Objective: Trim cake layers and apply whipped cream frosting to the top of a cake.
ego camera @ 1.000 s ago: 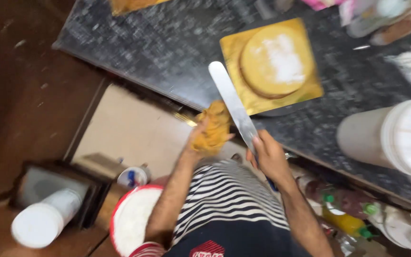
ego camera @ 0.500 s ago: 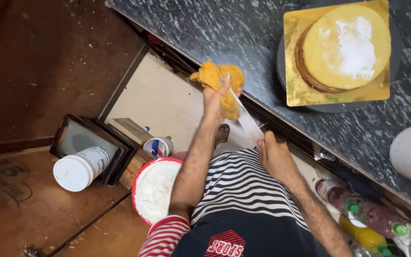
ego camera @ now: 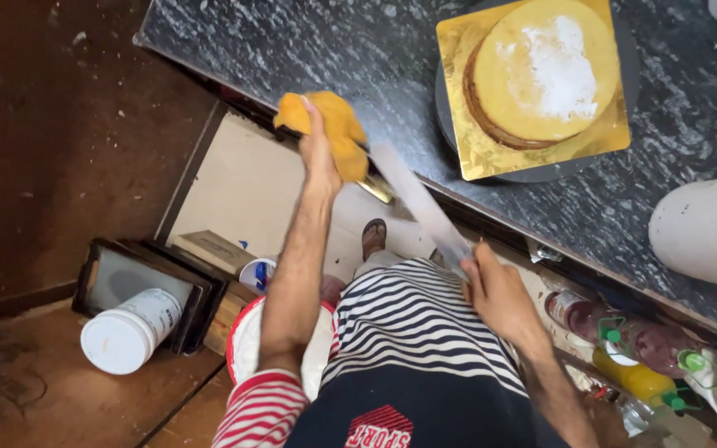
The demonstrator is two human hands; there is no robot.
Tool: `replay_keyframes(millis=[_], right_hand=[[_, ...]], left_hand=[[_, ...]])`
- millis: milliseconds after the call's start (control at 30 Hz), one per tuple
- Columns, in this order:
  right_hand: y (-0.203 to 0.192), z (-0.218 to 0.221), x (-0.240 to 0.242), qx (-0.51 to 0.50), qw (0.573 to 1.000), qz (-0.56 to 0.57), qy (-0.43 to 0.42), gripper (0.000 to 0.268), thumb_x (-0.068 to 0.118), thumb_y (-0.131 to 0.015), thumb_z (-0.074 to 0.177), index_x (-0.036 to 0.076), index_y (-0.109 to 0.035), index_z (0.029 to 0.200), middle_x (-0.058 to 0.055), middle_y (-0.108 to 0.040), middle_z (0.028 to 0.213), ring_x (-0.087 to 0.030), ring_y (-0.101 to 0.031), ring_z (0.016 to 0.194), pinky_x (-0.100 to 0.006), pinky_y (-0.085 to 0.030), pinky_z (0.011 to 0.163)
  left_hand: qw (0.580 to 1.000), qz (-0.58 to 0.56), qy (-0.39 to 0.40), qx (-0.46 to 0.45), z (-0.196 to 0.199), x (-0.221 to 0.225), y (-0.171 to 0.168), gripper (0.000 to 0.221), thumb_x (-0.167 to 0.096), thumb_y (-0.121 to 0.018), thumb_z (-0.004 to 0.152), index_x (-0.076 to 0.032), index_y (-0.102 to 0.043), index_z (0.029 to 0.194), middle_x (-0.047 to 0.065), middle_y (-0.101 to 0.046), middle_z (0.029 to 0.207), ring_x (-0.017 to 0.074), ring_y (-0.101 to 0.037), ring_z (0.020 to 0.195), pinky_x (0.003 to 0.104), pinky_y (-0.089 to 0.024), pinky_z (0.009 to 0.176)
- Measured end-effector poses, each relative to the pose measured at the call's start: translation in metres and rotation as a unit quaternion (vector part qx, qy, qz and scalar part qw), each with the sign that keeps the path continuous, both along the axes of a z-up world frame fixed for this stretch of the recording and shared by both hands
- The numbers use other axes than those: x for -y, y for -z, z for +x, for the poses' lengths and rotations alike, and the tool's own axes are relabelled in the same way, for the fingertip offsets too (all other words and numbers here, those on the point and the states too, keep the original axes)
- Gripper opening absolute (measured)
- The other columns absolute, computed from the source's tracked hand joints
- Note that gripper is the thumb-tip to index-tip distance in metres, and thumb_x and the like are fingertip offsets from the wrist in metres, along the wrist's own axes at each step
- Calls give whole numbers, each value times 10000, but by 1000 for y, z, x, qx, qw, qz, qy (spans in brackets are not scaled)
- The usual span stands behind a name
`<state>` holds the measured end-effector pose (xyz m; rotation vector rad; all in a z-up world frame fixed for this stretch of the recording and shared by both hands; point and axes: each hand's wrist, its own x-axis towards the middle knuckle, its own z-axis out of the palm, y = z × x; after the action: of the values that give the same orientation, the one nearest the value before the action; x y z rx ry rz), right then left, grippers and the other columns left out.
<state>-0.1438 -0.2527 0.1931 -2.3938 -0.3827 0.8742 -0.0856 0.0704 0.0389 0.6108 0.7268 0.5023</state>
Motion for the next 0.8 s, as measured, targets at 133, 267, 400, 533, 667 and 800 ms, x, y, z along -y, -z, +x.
replay_keyframes(millis=[133, 267, 400, 533, 667, 800], right_hand=[[41, 30, -42, 63, 988, 132, 59, 150, 172, -563, 1036, 39, -495, 1043, -213, -656, 726, -381, -691, 628, -486, -529, 575], [59, 49, -69, 84, 986, 142, 21, 349, 114, -568, 948, 35, -463, 1272, -279, -676, 797, -485, -678, 758, -549, -503, 618], [36, 48, -65, 24, 995, 100, -9, 453, 127, -603, 919, 41, -412, 1321, -297, -691, 829, -502, -681, 805, -545, -529, 653], [29, 37, -49, 23, 997, 72, 8, 218, 191, -589, 998, 23, -476, 1080, -289, -691, 784, -468, -712, 761, -533, -523, 619], [19, 18, -22, 3, 995, 101, 18, 178, 189, -559, 1000, 26, -487, 1009, -224, -672, 680, -386, -708, 616, -501, -516, 576], [-5, 2, 23, 15, 999, 31, 19, 210, 232, -558, 1028, 29, -507, 1010, -209, -645, 664, -400, -658, 612, -516, -468, 572]], left_hand=[[979, 29, 204, -6, -20, 81, -27, 453, -360, -577, 943, -106, -528, 1314, 79, -678, 1153, 202, -710, 985, 370, -620, 816], [959, 115, 238, 102, -36, 123, -69, 531, -25, -744, 858, -48, -512, 1335, 99, -684, 1152, 194, -709, 1019, 335, -599, 889], [965, 85, 232, 83, -30, 114, -61, 372, -29, -734, 935, 41, -614, 1280, 117, -734, 1079, 190, -721, 940, 318, -601, 828], [981, 140, 129, 46, 6, 72, -41, 366, -60, -753, 931, 30, -605, 1254, 98, -723, 1022, 192, -704, 794, 308, -601, 671], [977, 211, 23, 12, 32, 28, -7, 424, -99, -767, 917, -2, -592, 1290, 80, -708, 1067, 165, -685, 799, 309, -588, 638], [950, 304, -63, -27, 59, -25, 29, 442, -268, -731, 992, 17, -646, 1318, 99, -729, 1200, 186, -713, 984, 321, -597, 832]])
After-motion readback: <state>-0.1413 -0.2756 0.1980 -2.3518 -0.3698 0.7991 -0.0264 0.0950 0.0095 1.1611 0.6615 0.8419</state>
